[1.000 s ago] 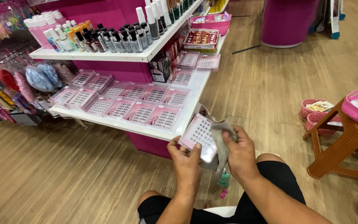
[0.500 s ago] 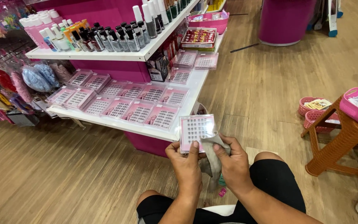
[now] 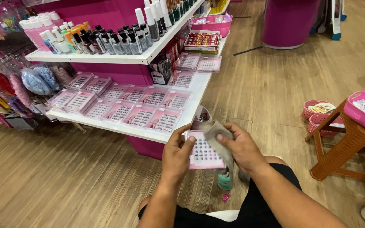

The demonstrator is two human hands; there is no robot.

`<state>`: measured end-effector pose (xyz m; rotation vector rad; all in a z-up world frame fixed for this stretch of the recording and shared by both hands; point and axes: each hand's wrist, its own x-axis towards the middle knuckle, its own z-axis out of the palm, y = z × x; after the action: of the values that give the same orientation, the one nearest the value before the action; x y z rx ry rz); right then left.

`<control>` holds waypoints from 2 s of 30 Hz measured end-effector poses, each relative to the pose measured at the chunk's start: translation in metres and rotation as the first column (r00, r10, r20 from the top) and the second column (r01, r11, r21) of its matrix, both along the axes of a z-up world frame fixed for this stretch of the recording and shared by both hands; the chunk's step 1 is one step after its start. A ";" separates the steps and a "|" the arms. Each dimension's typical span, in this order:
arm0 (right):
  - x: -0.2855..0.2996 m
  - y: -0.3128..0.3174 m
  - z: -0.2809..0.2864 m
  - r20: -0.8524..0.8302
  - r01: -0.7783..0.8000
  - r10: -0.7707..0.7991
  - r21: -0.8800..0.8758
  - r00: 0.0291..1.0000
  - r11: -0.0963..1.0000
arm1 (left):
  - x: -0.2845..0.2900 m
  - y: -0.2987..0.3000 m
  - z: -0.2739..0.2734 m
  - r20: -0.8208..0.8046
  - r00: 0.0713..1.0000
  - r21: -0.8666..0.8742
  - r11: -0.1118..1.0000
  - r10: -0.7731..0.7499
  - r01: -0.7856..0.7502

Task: The person sits on the floor and wipes a white display shelf with a cloth. They pick up small pink packages of false eyelashes, wipe them individually, and place them back on the shelf. The person also wipes the shelf surface between packages.

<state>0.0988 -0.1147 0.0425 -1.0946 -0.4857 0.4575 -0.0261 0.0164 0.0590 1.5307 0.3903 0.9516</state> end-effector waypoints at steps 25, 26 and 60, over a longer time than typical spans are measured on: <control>0.064 0.113 0.029 -0.125 0.091 -0.100 -0.074 0.987 0.993 | 0.021 0.051 -0.015 -0.018 0.981 0.279 0.944 0.191 -0.179; 0.071 0.123 0.033 -0.107 0.113 -0.125 -0.112 0.986 0.987 | 0.024 0.057 -0.019 0.012 0.970 0.418 0.880 0.242 -0.224; 0.161 0.211 0.013 0.138 0.238 -0.212 -0.218 0.968 0.946 | 0.050 0.090 -0.029 0.178 0.873 0.876 0.330 0.454 -0.351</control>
<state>0.2599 0.0968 0.0552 -1.3918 -0.4056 0.2552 0.0237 0.1063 0.0296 2.5599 0.3553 1.6574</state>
